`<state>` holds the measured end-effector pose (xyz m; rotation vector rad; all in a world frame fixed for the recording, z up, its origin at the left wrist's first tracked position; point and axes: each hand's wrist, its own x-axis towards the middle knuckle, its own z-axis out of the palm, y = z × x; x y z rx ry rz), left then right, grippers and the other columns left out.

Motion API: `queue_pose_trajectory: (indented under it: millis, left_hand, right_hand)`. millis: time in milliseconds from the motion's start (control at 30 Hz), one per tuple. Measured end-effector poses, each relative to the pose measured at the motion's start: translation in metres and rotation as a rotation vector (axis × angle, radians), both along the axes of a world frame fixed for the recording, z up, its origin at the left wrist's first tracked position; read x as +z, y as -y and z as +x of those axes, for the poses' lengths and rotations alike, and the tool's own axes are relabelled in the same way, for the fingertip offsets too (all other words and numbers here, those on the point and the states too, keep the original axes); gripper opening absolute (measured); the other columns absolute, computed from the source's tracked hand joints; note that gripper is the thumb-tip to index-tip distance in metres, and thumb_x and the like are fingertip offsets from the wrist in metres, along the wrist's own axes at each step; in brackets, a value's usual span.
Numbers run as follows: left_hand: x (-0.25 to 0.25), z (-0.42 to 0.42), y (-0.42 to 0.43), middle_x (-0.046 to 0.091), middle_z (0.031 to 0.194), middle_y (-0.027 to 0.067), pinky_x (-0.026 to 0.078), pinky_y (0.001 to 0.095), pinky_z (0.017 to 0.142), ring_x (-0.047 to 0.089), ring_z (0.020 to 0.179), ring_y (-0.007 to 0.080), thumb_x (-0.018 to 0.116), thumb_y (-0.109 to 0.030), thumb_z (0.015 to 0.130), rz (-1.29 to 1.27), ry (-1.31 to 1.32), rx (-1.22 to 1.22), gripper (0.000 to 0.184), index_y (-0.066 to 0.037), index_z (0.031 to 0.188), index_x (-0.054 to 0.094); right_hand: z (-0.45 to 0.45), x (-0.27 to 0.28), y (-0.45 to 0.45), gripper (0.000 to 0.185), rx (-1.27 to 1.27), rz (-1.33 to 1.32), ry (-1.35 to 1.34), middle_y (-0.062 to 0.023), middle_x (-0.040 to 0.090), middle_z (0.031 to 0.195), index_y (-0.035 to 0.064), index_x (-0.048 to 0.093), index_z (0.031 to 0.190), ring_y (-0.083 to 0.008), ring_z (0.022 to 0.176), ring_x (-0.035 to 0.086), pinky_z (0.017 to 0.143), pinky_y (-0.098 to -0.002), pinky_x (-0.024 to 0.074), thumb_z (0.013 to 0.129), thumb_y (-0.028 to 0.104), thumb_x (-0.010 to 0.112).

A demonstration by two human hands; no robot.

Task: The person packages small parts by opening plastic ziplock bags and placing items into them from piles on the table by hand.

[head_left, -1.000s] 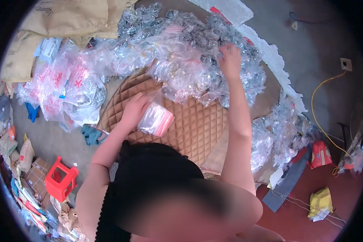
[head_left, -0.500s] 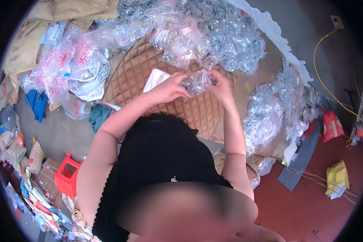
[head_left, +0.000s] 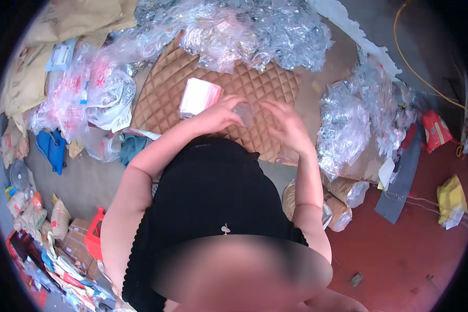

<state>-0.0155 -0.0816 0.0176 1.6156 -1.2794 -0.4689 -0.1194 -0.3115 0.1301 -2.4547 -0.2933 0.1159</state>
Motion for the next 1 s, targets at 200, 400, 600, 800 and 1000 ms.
queue_pose_trajectory:
  millis: [200, 400, 600, 800, 1000]
  left_hand:
    - [0.037, 0.012, 0.011, 0.048, 0.14, 0.0124, 0.039, 0.041, 0.106, 0.044, 0.13, 0.0335, 0.069, -0.006, 0.077, 0.04, 0.143, -0.19, 0.016, -0.01, 0.092, 0.071]
    - [0.016, 0.025, 0.019, 0.057, 0.129, 0.0119, 0.046, 0.0414, 0.1, 0.054, 0.121, 0.0316, 0.067, -0.005, 0.081, 0.025, 0.063, -0.023, 0.027, -0.008, 0.108, 0.068]
    - [-0.031, 0.028, -0.052, 0.054, 0.128, 0.0132, 0.046, 0.0434, 0.098, 0.057, 0.111, 0.0335, 0.071, -0.017, 0.082, 0.471, 0.364, 0.517, 0.051, -0.006, 0.13, 0.057]
    - [-0.104, 0.01, -0.098, 0.062, 0.111, 0.0118, 0.05, 0.0408, 0.09, 0.06, 0.104, 0.0311, 0.069, -0.017, 0.079, 0.511, 0.436, 0.379, 0.036, -0.007, 0.114, 0.065]
    - [-0.091, 0.017, -0.097, 0.066, 0.093, 0.0112, 0.053, 0.043, 0.074, 0.065, 0.088, 0.0314, 0.066, -0.018, 0.079, 0.695, 0.306, 0.292, 0.013, -0.008, 0.088, 0.066]
  right_hand:
    - [-0.005, -0.062, -0.038, 0.036, 0.1, -0.198, 0.16, -0.0122, 0.064, 0.119, 0.0024, 0.063, 0.116, -0.0297, 0.115, 0.059, 0.093, -0.0426, 0.0479, 0.08, 0.009, 0.062]
    - [-0.005, -0.077, 0.0, 0.027, 0.064, -0.348, 0.095, -0.0103, 0.068, 0.111, 0.0124, 0.073, 0.105, -0.0289, 0.109, 0.062, 0.091, -0.0416, 0.0489, 0.081, 0.01, 0.06]
    - [-0.098, -0.076, 0.123, 0.019, -0.487, -0.179, -0.086, -0.0118, 0.072, 0.102, 0.009, 0.074, 0.102, -0.0303, 0.095, 0.067, 0.085, -0.0391, 0.0506, 0.086, 0.01, 0.064]
    - [-0.121, -0.135, 0.2, 0.03, -1.074, -0.531, -0.036, -0.0162, 0.07, 0.111, 0.0033, 0.068, 0.115, -0.0356, 0.104, 0.064, 0.091, -0.0411, 0.0491, 0.087, 0.013, 0.061]
    - [0.065, -0.177, 0.106, 0.039, -0.92, 0.258, -0.122, -0.0151, 0.07, 0.104, 0.0018, 0.065, 0.111, -0.0261, 0.096, 0.067, 0.083, -0.0367, 0.0511, 0.089, 0.034, 0.07]
